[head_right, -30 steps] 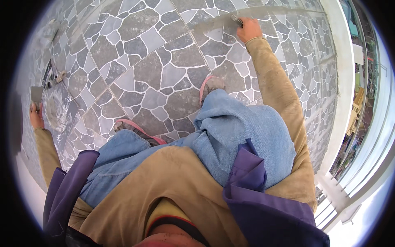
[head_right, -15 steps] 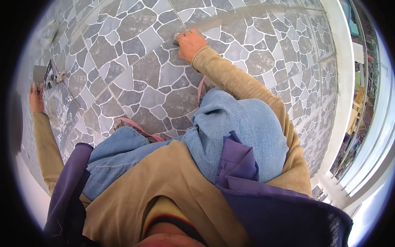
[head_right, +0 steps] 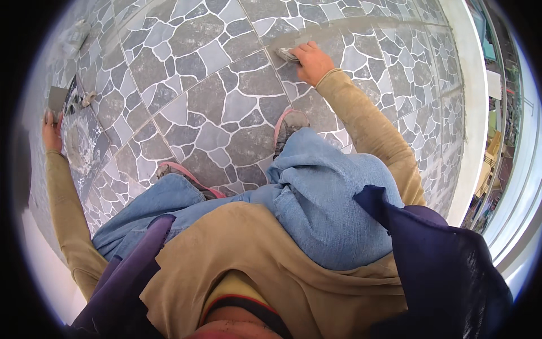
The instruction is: The person applies grout to the gaps between floor tiles using two small grout pieces, repeatedly rubbing the material into the seams.
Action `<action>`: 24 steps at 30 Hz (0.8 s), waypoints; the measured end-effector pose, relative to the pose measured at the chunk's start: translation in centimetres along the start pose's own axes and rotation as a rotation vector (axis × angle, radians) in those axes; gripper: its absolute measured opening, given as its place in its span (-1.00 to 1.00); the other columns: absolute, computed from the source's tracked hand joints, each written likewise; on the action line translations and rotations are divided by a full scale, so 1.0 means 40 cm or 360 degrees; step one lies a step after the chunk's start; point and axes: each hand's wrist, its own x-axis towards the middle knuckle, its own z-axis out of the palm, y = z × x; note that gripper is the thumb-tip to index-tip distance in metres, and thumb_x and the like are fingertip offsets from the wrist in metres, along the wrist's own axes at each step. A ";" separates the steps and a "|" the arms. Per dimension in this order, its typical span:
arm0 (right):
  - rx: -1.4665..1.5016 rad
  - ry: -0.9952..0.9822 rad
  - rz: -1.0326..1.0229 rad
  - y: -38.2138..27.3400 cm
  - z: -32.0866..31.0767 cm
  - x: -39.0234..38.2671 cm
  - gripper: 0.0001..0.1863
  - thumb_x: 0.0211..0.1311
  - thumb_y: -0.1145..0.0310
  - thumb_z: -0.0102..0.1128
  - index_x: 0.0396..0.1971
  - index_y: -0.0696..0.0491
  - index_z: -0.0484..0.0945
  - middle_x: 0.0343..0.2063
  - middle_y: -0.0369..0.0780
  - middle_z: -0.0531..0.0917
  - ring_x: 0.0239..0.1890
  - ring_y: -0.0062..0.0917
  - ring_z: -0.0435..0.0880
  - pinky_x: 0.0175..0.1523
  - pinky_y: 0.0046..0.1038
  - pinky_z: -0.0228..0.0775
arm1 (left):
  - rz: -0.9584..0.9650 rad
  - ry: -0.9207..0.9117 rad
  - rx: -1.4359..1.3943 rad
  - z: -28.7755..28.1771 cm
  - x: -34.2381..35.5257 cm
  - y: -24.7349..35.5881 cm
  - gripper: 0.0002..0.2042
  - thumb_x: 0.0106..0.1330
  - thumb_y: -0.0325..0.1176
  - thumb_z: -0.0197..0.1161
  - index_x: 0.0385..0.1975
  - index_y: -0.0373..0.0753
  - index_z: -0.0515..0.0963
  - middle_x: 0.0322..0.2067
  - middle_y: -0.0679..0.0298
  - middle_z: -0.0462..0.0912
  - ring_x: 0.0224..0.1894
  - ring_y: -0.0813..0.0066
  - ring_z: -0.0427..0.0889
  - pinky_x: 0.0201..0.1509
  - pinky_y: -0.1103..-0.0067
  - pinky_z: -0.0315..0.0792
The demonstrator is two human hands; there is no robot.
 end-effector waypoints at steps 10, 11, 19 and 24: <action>-0.0437 0.0018 0.0873 0.318 0.006 0.065 -0.65 0.05 0.30 0.11 -0.15 0.11 0.60 -0.23 0.02 0.68 -0.14 0.02 0.59 0.03 -0.10 0.46 | -0.0149 -0.0049 -0.0089 0.026 -0.001 -0.020 -0.60 0.48 -0.31 0.12 0.17 -0.45 0.35 0.14 0.10 0.49 0.16 0.31 0.53 0.29 0.36 0.50; -0.0422 0.0094 0.0807 0.221 0.041 0.080 -0.68 0.05 0.30 0.11 -0.22 0.14 0.59 -0.26 0.03 0.68 -0.18 0.02 0.61 0.00 -0.09 0.47 | -0.0207 -0.0092 -0.0155 0.008 -0.011 -0.010 -0.63 0.48 -0.31 0.11 0.15 -0.44 0.39 0.12 0.12 0.52 0.15 0.32 0.55 0.29 0.37 0.50; 0.0026 0.0224 0.0299 -0.251 0.117 0.144 -0.73 0.04 0.28 0.16 -0.37 0.20 0.55 -0.35 0.06 0.66 -0.24 0.03 0.62 -0.08 -0.04 0.47 | -0.0362 -0.0482 -0.0296 0.323 -0.021 0.026 -0.67 0.48 -0.26 0.11 0.11 -0.34 0.45 0.07 0.25 0.57 0.07 0.49 0.59 0.18 0.53 0.54; 0.1668 -0.0221 0.1013 -0.152 -0.010 0.163 -0.70 0.11 0.38 0.27 -0.19 0.24 0.59 -0.29 -0.09 0.71 -0.25 -0.32 0.71 -0.20 -0.31 0.59 | -0.0335 -0.0712 -0.0124 0.582 -0.163 0.111 -0.63 0.45 -0.21 0.17 0.14 -0.26 0.44 0.00 0.38 0.59 -0.01 0.69 0.60 0.03 0.67 0.58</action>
